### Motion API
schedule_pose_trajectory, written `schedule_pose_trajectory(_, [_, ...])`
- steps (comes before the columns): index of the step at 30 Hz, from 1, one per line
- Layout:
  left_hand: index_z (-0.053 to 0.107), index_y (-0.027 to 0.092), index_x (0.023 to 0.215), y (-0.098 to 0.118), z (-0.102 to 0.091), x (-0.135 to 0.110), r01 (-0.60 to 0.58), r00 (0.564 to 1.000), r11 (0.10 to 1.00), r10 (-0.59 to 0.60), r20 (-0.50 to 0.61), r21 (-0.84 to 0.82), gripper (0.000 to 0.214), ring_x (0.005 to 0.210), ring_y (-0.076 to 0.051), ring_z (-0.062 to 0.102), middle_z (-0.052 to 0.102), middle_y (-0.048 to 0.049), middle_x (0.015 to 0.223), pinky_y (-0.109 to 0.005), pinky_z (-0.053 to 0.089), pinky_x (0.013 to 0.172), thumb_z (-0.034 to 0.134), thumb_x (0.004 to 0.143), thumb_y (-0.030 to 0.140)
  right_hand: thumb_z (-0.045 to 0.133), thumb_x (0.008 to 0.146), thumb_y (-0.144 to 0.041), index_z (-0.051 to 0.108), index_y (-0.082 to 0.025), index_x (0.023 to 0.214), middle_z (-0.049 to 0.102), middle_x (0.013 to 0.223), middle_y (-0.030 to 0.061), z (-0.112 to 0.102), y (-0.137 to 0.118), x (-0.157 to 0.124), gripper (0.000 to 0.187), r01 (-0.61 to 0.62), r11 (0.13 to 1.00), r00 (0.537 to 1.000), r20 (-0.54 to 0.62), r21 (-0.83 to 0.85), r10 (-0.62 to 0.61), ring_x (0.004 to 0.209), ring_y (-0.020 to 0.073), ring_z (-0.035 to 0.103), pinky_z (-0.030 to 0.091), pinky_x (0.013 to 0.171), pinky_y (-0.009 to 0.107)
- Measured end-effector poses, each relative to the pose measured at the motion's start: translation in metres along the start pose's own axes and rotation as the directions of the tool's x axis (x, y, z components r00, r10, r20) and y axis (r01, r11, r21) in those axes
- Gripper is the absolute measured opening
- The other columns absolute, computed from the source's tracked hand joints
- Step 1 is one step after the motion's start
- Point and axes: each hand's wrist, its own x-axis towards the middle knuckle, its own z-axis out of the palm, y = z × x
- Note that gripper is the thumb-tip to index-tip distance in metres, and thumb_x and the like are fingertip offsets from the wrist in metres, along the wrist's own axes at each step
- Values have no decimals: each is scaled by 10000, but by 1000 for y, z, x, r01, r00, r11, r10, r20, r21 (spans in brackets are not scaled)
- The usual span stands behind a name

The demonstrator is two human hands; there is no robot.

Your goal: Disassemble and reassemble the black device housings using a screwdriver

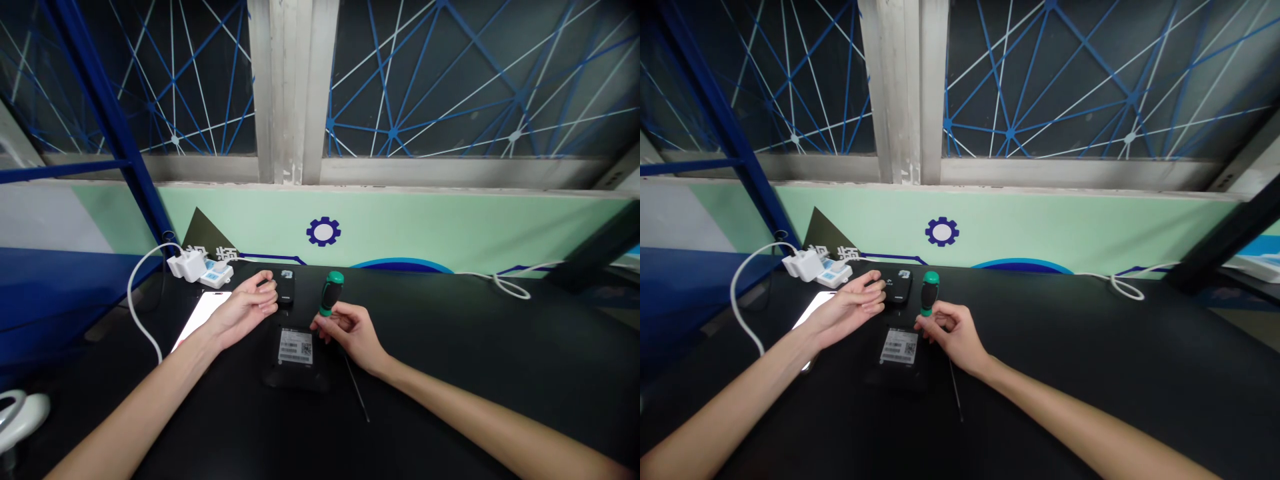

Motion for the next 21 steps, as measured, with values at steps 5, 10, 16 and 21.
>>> schedule_pose_trajectory(5, [578, 156, 937, 0, -2, 0, 2, 1000, 1000, -2, 20, 6, 299, 572, -53, 333, 377, 62, 732, -183, 326, 541, 732, 751, -20, 788, 787, -517, 664, -166, 684, 730, 685, 58, 0, 0, 0, 386, -8, 1000, 1000, -3, 5, 8, 517, 121, 596, 513, 483, 246])
schedule_pose_trajectory(10, [569, 161, 928, 0, -4, 0, 4, 999, 1000, -5, 48, 13, 315, 566, -53, 335, 386, 59, 744, -189, 319, 536, 726, 741, -39, 789, 785, -517, 654, -165, 672, 731, 700, 59, 0, -1, 0, 393, -14, 1000, 1000, -4, 17, 14, 530, 121, 602, 513, 493, 247])
schedule_pose_trajectory(16, [556, 161, 906, 0, -2, 0, -8, 999, 1000, 8, 52, 2, 303, 569, -54, 334, 370, 63, 733, -191, 312, 537, 736, 750, -25, 804, 781, -488, 669, -167, 807, 729, 704, 46, 0, 0, 0, 349, -19, 1000, 1000, -5, 23, 19, 558, 135, 634, 530, 508, 249])
schedule_pose_trajectory(21, [551, 164, 887, 0, -2, 0, -7, 998, 1000, 6, 68, 12, 286, 572, -57, 329, 374, 61, 738, -194, 312, 540, 735, 758, -12, 812, 780, -467, 620, -183, 806, 746, 699, 41, 0, 0, 0, 344, -8, 1000, 1000, 0, 18, 8, 560, 138, 648, 542, 524, 256])
